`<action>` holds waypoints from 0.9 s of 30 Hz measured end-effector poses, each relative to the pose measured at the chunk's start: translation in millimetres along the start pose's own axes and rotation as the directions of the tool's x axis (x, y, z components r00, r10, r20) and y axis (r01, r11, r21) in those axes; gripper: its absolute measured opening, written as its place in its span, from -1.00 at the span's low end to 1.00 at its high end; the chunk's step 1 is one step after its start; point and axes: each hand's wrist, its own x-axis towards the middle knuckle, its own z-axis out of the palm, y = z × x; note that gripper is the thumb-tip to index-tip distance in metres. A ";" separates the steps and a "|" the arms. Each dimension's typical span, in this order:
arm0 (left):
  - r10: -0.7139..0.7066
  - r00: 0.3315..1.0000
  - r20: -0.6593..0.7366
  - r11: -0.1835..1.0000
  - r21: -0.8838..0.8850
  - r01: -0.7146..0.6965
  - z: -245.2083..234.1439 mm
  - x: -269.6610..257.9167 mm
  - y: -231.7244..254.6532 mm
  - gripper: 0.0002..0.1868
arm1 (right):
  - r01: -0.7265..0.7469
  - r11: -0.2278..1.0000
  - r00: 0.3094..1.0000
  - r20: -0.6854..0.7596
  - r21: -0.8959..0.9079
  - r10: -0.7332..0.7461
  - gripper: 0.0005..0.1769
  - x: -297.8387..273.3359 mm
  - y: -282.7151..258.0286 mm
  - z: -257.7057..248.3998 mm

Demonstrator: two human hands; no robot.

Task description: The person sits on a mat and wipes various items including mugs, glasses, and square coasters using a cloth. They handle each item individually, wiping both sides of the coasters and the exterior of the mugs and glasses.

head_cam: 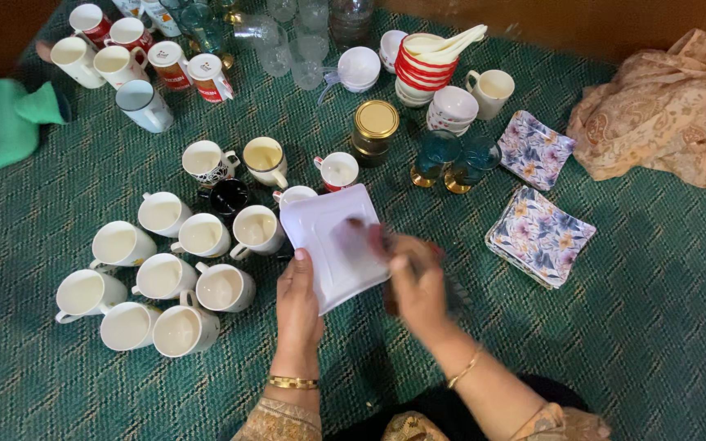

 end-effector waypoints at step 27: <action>0.156 0.986 0.051 0.880 0.446 -0.162 25.0 -32.0 -47.4 -0.52 | 0.125 0.828 0.992 0.066 -0.546 -0.106 -0.19 16.3 15.2 6.5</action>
